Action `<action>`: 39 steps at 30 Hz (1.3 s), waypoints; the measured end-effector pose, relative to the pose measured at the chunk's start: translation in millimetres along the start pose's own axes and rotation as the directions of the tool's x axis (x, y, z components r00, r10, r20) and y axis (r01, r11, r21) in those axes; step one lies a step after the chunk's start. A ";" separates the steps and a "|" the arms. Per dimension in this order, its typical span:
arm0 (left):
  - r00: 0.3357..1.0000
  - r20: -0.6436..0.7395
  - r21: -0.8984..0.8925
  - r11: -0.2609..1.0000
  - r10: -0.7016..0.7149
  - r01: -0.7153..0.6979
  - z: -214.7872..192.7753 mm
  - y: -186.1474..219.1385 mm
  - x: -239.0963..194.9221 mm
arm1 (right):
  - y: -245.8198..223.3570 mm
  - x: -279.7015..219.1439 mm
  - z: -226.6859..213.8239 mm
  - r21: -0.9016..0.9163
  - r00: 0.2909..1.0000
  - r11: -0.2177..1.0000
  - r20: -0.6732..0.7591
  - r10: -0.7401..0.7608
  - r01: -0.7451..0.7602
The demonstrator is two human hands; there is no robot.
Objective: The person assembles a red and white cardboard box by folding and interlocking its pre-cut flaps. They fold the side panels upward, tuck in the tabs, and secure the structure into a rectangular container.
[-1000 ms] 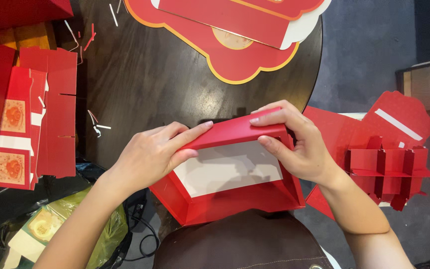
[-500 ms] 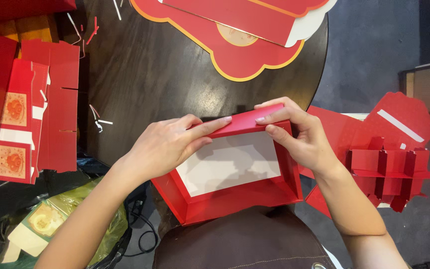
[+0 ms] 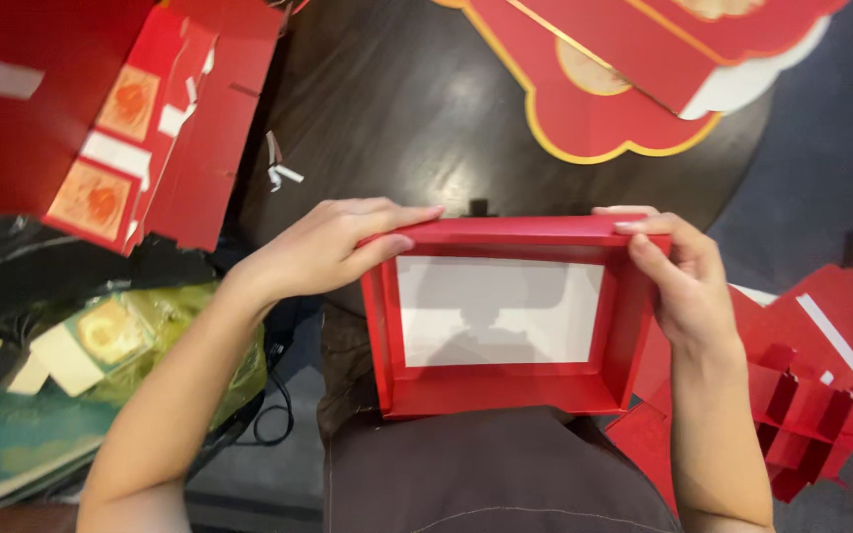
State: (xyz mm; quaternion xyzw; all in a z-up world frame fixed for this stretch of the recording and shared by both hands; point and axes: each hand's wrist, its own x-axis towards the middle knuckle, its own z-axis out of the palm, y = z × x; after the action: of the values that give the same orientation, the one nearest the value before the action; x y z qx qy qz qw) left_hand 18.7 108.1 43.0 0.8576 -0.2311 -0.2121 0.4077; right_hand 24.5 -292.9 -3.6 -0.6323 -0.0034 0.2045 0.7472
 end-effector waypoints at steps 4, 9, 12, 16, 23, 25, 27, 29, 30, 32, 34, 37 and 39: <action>0.983 -0.169 -0.048 0.996 0.072 -0.081 14.2 -10.0 -5.8 | 6.8 4.1 -1.7 -0.009 1.000 1.000 0.016 -0.024 0.024; 0.955 -0.291 -0.187 0.982 -0.057 0.002 30.3 -15.3 -6.1 | 14.4 -0.2 -9.3 0.003 1.000 1.000 -0.024 -0.015 0.015; 0.885 -0.465 -0.273 0.950 0.011 -0.155 43.1 -15.7 -4.3 | 18.9 1.9 -13.0 0.059 1.000 0.998 -0.027 -0.003 0.005; 0.862 -0.506 -0.291 0.947 -0.030 -0.137 54.6 -18.8 -5.4 | 24.2 2.2 -17.1 0.093 1.000 0.996 -0.006 -0.016 0.016; 0.897 -0.437 -0.379 0.919 -0.070 -0.113 54.2 -25.0 -3.6 | 24.0 3.4 -18.8 0.081 1.000 0.997 -0.005 0.008 -0.007; 0.890 -0.454 -0.347 0.929 -0.046 -0.129 50.9 -22.3 -1.4 | 20.0 5.2 -16.4 0.033 1.000 0.999 -0.001 -0.012 0.012; 0.897 -0.441 -0.328 0.936 -0.034 -0.125 41.7 -19.5 5.2 | 12.5 10.3 -14.5 -0.087 0.999 0.996 0.017 -0.028 0.029; 0.917 -0.396 -0.320 0.943 -0.041 -0.096 24.5 -20.1 17.8 | 0.4 16.6 -14.4 -0.218 0.999 0.976 0.038 0.009 0.000; 0.906 -0.419 -0.265 0.946 0.060 -0.186 12.3 -23.3 28.2 | -7.9 19.7 -15.9 -0.288 0.998 0.957 0.046 0.053 -0.038; 0.911 -0.379 -0.179 0.953 0.162 -0.244 -13.7 -33.0 55.8 | -25.6 20.8 -18.7 -0.408 0.987 0.908 0.078 0.141 -0.098; 0.923 -0.308 -0.043 0.966 0.231 -0.256 -43.1 -41.7 94.3 | -41.1 18.7 -18.1 -0.510 0.966 0.850 0.125 0.226 -0.133; 0.981 -0.179 -0.065 0.994 0.072 -0.085 -51.4 -31.0 149.3 | -44.7 3.2 1.2 -0.643 0.944 0.754 0.151 0.295 -0.133; 0.948 -0.258 0.173 0.974 0.186 -0.144 -35.5 -6.6 179.7 | -33.1 -18.0 27.1 -0.682 0.982 0.731 0.157 0.108 0.029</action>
State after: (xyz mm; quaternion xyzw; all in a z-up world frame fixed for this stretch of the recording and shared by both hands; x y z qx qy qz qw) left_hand 184.2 30.9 26.8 0.8847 -0.2593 -0.0387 0.3855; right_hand 10.9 -276.7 37.7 -0.8400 -0.1342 0.2629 0.4553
